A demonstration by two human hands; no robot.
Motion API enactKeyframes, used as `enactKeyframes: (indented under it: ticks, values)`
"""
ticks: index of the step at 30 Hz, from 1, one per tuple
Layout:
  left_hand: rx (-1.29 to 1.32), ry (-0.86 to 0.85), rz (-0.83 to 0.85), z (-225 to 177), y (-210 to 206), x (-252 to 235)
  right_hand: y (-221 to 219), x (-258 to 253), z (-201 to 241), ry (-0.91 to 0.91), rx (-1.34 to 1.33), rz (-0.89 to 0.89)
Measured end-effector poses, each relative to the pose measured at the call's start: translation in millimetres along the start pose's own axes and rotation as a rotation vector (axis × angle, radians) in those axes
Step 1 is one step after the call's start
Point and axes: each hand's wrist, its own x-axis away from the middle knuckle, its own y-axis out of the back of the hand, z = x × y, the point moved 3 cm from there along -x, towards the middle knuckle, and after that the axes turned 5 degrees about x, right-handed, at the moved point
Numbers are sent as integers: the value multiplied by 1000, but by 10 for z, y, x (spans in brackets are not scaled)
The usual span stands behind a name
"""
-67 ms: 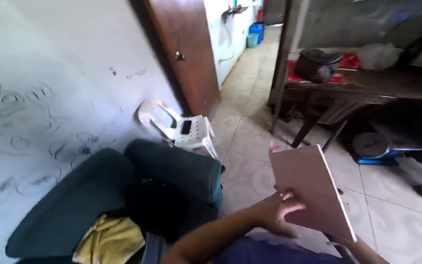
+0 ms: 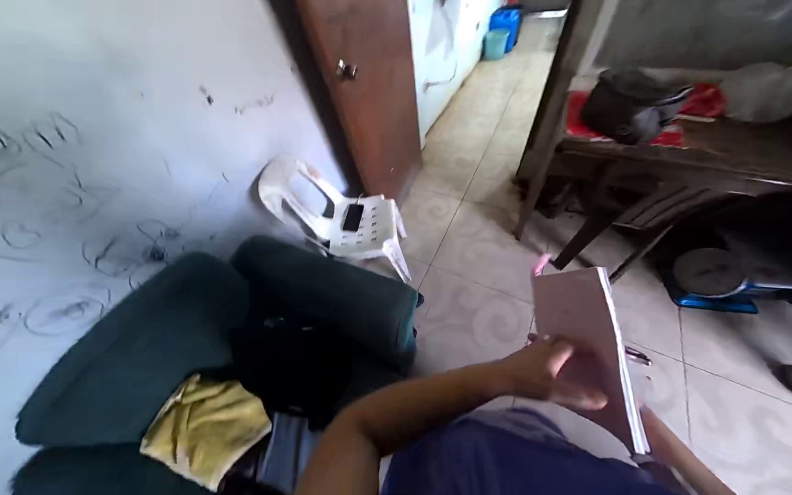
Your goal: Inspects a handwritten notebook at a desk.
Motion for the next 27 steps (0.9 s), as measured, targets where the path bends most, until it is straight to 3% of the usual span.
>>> enactKeyframes:
  ticks: [1,3,4,5,8,10,16,20,24,26,27]
  values:
    - [95,120,-10,17,118,-226,33,-284,-7,83,-181,200]
    - [203,255,-48,155,321,-651,-154,-938,215,-186,-249,-215]
    - [219,281,-52,247,428,-850,67,-1304,7,-32,-265,-127]
    - [225,297,-43,331,556,-1050,220,-1635,-85,42,-302,-195]
    - [215,326,-7,580,1007,-1576,594,-2446,-95,43,-263,-515]
    - [192,326,-44,710,1446,-1972,810,-3060,84,22,-174,-551]
    - [65,408,-402,844,2949,-2757,1001,-4790,873,-70,102,-231]
    - [77,400,-621,1078,3678,-3071,961,-5927,1197,-234,287,15]
    - [51,366,-702,1301,4362,-3574,789,-7008,1454,-289,0,228]
    - [104,341,-676,1498,4804,-3967,783,-7551,1666,-251,-102,218]
    - [152,336,-656,1585,5048,-4196,790,-7753,1897,-228,-12,145]
